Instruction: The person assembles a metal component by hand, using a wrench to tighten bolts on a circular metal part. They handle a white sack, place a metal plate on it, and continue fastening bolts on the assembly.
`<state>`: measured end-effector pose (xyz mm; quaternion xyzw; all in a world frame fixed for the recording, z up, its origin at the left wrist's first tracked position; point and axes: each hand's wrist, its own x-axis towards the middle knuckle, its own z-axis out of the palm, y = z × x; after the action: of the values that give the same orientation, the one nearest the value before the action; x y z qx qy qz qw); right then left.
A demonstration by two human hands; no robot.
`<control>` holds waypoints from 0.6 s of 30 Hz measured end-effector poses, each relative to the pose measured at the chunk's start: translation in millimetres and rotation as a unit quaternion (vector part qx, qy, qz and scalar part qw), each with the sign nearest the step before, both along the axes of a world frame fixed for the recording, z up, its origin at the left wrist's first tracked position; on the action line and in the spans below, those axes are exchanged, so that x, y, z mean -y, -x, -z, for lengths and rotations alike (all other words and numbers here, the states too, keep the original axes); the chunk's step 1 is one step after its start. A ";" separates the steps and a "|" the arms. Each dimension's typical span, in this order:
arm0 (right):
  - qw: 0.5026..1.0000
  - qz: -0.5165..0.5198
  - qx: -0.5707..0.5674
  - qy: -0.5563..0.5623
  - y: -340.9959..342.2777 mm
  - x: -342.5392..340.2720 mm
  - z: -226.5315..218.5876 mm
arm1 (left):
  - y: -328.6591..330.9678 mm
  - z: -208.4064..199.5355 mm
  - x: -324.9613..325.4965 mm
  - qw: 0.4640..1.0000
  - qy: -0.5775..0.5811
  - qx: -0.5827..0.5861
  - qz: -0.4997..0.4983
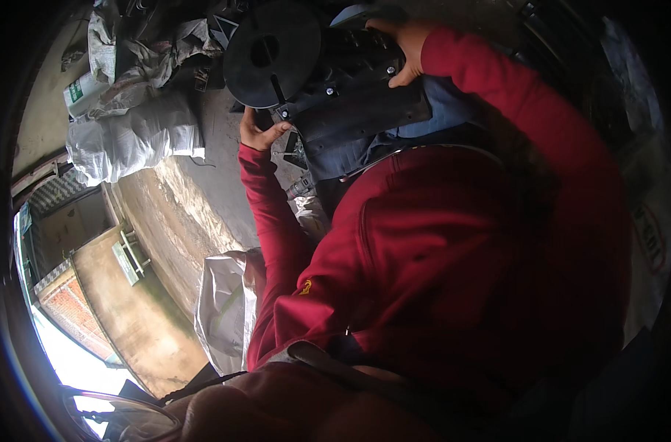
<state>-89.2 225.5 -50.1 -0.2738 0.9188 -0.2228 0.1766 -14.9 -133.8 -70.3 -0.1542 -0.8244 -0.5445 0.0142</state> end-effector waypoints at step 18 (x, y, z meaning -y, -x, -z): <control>0.996 -0.023 -0.059 -0.065 4.2 -2.6 3.6 | 25.7 32.8 14.2 0.991 0.092 -0.062 0.081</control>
<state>-93.4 228.1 -53.7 -0.2954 0.9338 -0.1414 0.1443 -40.6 -148.1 -103.1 -0.2544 -0.8535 -0.4548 0.0070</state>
